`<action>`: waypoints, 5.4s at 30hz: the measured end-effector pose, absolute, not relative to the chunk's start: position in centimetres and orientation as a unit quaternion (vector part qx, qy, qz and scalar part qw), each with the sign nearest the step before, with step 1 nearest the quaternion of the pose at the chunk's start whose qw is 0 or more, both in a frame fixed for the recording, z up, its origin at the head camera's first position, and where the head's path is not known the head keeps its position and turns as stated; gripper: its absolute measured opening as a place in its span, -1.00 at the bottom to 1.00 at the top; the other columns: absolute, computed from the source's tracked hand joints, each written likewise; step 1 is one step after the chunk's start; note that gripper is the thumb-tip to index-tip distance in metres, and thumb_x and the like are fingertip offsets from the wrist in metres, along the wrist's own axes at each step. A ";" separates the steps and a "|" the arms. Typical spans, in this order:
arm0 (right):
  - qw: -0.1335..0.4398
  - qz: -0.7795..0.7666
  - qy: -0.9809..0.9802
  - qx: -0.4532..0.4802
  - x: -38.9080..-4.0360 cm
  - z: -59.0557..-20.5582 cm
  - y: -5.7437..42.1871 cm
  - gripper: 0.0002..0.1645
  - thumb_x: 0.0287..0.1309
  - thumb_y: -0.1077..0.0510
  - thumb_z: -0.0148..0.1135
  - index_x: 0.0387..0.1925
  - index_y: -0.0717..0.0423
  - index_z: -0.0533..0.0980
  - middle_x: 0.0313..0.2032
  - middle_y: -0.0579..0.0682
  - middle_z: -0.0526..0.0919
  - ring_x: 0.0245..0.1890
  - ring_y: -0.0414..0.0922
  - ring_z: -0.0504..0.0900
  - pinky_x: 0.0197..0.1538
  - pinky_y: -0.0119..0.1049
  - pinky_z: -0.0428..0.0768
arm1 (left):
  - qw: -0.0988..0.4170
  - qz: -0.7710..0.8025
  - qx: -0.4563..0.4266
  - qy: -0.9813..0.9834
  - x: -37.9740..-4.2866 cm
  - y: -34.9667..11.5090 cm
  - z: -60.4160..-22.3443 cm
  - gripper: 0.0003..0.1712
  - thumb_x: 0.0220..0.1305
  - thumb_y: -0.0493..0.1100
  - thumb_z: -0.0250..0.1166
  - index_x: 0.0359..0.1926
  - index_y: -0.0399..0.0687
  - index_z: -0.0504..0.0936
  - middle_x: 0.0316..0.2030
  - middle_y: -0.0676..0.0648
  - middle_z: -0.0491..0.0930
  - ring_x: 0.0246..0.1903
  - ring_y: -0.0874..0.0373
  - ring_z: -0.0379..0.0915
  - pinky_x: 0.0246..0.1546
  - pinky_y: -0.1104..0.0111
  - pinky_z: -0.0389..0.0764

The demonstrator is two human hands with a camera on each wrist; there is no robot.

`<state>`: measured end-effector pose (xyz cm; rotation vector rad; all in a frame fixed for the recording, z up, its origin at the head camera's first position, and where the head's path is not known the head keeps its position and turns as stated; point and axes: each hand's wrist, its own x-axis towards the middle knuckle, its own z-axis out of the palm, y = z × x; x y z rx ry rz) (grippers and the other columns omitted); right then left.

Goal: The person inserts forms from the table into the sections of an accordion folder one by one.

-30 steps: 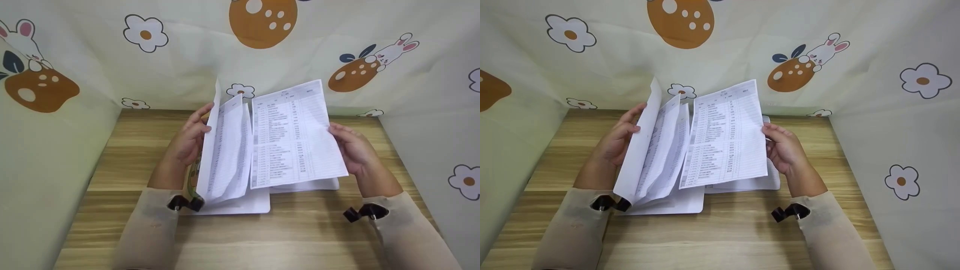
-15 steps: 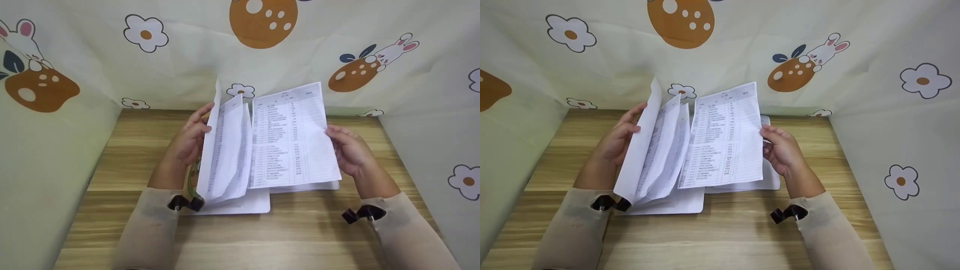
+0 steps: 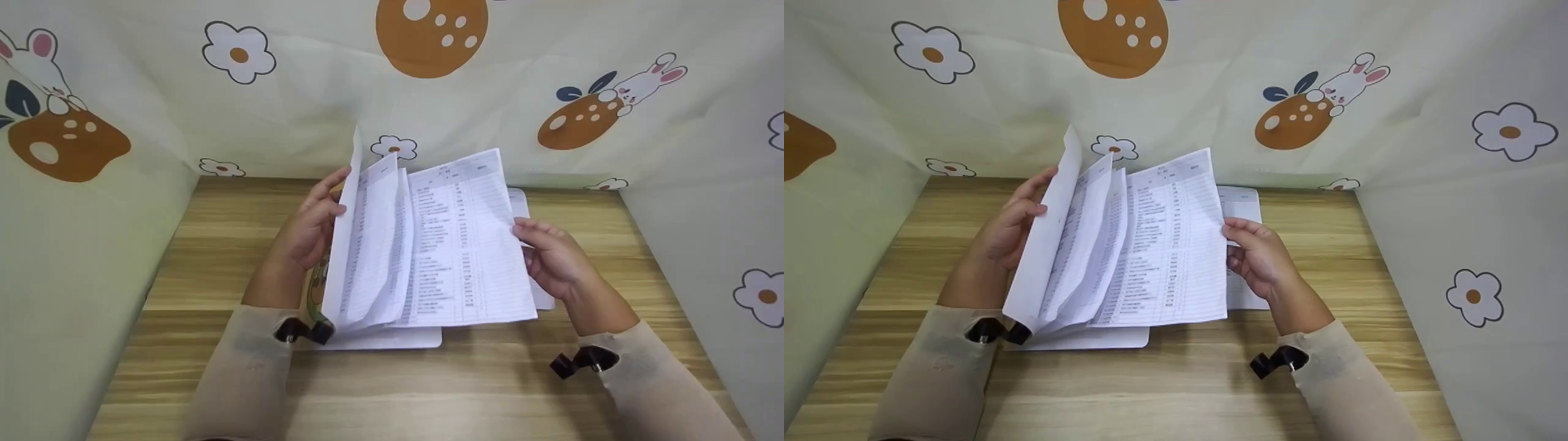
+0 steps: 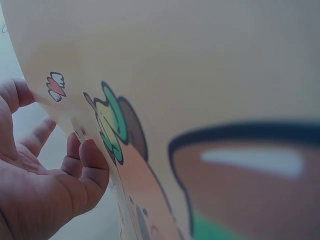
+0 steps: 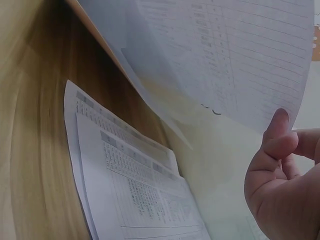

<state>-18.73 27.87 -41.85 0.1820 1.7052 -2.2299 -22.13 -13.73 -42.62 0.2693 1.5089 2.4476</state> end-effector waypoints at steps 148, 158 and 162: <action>0.116 -0.335 0.925 0.139 -26.4 -48.8 32.8 -0.04 0.18 0.07 0.53 0.49 0.38 0.35 0.39 0.39 0.52 0.19 0.21 0.60 0.36 0.10 0.57 | 0.134 0.843 0.089 0.513 -22.1 -13.0 -42.8 -0.15 0.35 -0.39 0.01 0.64 0.09 0.25 0.19 -0.26 0.40 0.04 -0.13 0.57 -0.18 0.27 0.71; 0.108 -0.363 0.911 0.166 -26.4 -49.0 33.5 -0.03 0.30 0.13 0.39 0.59 0.38 0.19 0.47 0.40 0.44 0.30 0.22 0.57 0.29 0.03 0.64 | 0.128 0.842 0.091 0.516 -22.0 -13.1 -42.7 -0.16 0.36 -0.40 0.02 0.64 0.08 0.25 0.21 -0.29 0.39 0.09 -0.18 0.53 -0.16 0.29 0.70; 0.109 -0.385 0.900 0.173 -26.2 -49.0 34.2 -0.23 0.40 0.11 0.26 0.53 0.33 0.35 0.34 0.34 0.58 0.05 0.05 0.67 -0.09 -0.27 0.67 | 0.125 0.840 0.091 0.520 -22.1 -13.1 -42.8 -0.15 0.35 -0.40 0.03 0.64 0.09 0.26 0.25 -0.32 0.39 0.11 -0.20 0.52 -0.17 0.28 0.70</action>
